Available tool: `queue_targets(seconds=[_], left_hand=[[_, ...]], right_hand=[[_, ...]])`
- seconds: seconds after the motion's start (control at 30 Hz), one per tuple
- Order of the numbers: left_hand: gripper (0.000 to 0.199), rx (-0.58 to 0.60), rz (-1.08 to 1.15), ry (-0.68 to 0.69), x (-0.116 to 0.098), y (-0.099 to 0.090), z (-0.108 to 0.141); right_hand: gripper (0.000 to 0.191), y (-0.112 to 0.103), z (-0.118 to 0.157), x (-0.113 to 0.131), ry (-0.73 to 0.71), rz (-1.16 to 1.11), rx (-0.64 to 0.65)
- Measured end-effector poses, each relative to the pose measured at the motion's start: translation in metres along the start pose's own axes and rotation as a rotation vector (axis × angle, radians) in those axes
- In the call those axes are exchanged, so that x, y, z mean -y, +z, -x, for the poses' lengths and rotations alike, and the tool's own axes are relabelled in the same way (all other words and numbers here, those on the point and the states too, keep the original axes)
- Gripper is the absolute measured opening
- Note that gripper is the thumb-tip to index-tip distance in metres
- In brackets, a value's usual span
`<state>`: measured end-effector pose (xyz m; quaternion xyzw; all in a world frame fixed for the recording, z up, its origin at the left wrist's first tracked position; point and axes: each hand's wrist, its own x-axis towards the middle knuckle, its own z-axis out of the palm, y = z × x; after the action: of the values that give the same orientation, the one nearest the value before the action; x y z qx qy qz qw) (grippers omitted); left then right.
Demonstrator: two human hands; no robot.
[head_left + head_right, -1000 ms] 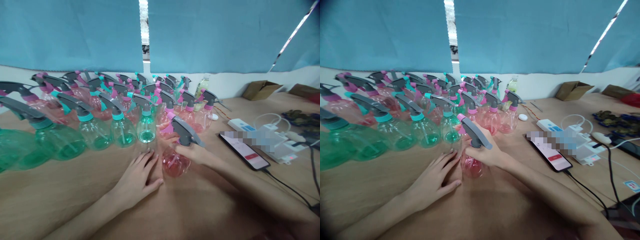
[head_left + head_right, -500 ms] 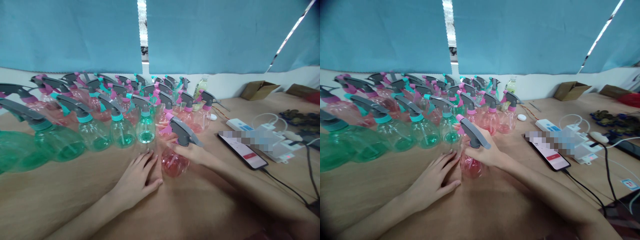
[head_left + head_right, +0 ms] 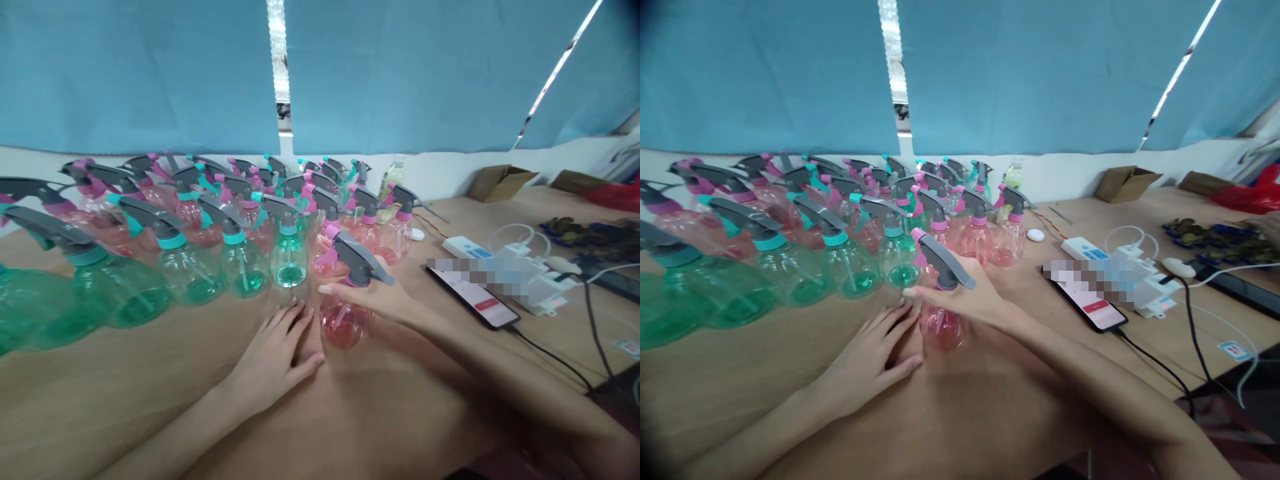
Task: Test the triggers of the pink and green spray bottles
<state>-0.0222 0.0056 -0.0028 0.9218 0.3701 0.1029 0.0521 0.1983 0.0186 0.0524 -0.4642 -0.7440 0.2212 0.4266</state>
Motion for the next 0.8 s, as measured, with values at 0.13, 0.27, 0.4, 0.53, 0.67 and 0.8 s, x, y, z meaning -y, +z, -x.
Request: queue_targets(seconds=[0.13, 0.27, 0.4, 0.53, 0.67, 0.8], left_hand=[[0.064, 0.012, -0.024, -0.008, 0.000, 0.000, 0.001], [0.065, 0.003, -0.047, -0.006, 0.001, 0.001, 0.001], [0.064, -0.028, -0.059, 0.005, 0.001, 0.002, -0.001], [0.057, -0.083, -0.040, -0.004, -0.004, 0.004, -0.004], [0.055, -0.117, 0.001, 0.021, -0.010, 0.008, -0.009], [0.051, -0.109, 0.005, 0.040, -0.018, 0.011, -0.015]], right_hand=[[0.075, -0.014, 0.006, 0.003, -0.029, -0.071, -0.024], [0.090, -0.018, 0.027, 0.001, 0.060, -0.051, -0.037], [0.088, -0.010, 0.052, 0.004, 0.232, 0.069, -0.080], [0.075, 0.000, 0.060, 0.017, 0.277, 0.148, -0.118], [0.064, 0.003, 0.054, 0.026, 0.236, 0.214, -0.095], [0.053, -0.007, 0.057, 0.023, 0.223, 0.214, -0.103]])
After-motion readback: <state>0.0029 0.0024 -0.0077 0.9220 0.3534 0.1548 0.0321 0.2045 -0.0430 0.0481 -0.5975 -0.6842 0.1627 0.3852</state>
